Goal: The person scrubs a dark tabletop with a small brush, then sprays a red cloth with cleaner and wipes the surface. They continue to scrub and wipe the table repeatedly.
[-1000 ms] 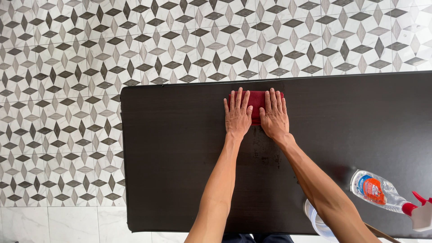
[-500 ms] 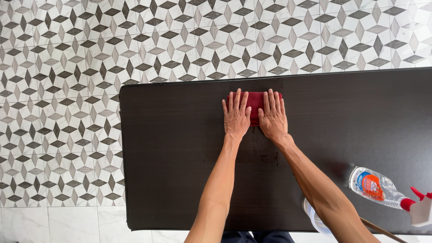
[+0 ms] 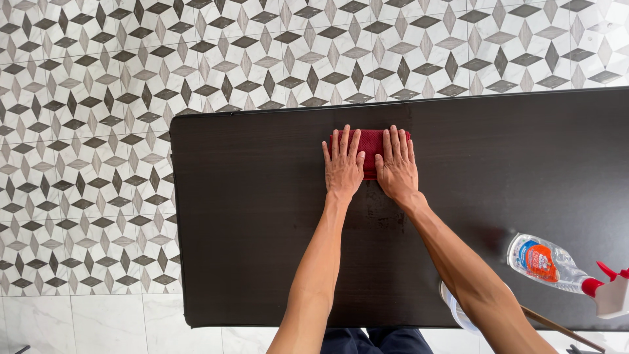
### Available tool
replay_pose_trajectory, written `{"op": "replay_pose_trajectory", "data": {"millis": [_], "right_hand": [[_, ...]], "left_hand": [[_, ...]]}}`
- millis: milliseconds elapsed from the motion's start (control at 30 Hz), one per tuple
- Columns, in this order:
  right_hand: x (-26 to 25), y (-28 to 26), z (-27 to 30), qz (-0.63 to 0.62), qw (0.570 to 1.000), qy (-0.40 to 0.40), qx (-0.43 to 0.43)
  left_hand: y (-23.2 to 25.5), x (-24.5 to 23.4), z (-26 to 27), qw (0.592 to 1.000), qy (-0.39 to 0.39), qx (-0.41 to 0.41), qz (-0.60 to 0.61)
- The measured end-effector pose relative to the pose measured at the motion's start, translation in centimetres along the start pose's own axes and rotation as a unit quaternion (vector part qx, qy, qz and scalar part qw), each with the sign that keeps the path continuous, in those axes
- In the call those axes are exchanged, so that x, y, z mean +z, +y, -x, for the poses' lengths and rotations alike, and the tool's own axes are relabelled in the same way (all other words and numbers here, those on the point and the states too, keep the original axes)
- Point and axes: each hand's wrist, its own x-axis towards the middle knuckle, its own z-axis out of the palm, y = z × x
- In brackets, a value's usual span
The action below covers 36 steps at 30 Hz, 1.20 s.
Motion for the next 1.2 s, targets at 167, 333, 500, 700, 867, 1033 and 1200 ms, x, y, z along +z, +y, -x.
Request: {"op": "replay_pose_trajectory", "data": {"millis": [167,333,500,700,867,1033,1200], "right_hand": [[0.0,-0.1,0.4,0.0,1.0,-0.004,0.002],[0.0,-0.3,0.8,0.006,1.0,-0.005,0.001],[0.0,-0.4,1.4,0.001,1.0,-0.006,0.006],[0.2,-0.5,2.1,0.006,1.0,-0.007,0.008],[0.3,-0.6,2.8,0.006,1.0,-0.001,0.006],[0.3,-0.7,3.3,0.004,1.0,0.002,0.006],[0.5,-0.7,3.9,0.008,1.0,-0.005,0.007]], "left_hand": [[0.0,0.3,0.5,1.0,-0.003,0.001,0.001],[0.0,0.3,1.0,1.0,-0.008,0.001,0.004],[0.0,0.2,1.5,1.0,-0.013,-0.002,0.007],[0.3,0.1,2.3,1.0,-0.01,-0.001,0.009],[0.3,0.1,3.0,1.0,-0.013,-0.001,0.004],[0.4,0.4,3.4,1.0,-0.012,-0.001,0.004],[0.5,0.5,4.0,1.0,-0.016,-0.005,-0.002]]}}
